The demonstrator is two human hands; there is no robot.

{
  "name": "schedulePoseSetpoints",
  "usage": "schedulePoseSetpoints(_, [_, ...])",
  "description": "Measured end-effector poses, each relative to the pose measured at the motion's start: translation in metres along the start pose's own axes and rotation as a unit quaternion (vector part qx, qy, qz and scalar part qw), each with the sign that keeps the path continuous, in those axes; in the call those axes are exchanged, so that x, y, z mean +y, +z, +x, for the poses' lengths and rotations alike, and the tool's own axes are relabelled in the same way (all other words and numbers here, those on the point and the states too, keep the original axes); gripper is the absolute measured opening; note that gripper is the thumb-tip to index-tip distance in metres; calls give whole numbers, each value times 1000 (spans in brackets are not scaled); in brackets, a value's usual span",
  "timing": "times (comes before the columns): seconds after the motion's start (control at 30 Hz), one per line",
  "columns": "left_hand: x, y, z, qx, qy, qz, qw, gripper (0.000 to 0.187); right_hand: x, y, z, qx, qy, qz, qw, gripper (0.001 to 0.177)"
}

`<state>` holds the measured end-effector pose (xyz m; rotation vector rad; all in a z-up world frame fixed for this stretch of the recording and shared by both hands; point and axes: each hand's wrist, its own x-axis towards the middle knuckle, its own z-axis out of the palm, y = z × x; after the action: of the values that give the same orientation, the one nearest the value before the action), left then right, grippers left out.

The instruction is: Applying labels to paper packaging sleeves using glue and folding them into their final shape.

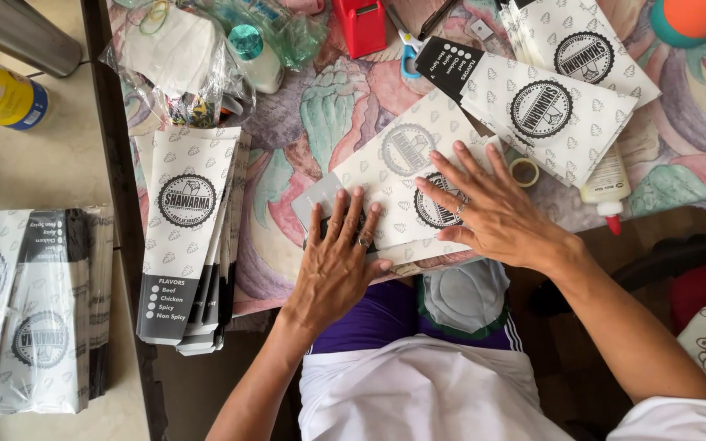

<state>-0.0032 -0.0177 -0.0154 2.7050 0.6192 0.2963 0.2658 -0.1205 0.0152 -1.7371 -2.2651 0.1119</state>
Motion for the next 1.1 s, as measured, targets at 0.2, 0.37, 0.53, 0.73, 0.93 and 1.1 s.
schedulePoseSetpoints(0.2, [1,7,-7,-57,-32,57,996,91,14,16,-1,-91,21,-6,996,71])
schedulePoseSetpoints(0.37, [1,3,-4,-61,-29,63,996,93,20,8,-1,-89,25,-1,996,78])
schedulePoseSetpoints(0.53, [-2,16,-6,14,7,40,999,84,39,0,-11,-86,8,-35,996,97])
schedulePoseSetpoints(0.73, [-3,12,-1,50,-3,26,998,70,38,-19,-13,-35,-33,29,998,63])
schedulePoseSetpoints(0.93, [2,16,-12,71,41,47,996,68,26,-33,-25,111,-102,17,988,29])
schedulePoseSetpoints(1.1, [0,6,-15,44,54,66,995,83,38,-23,-67,74,-30,-57,995,56])
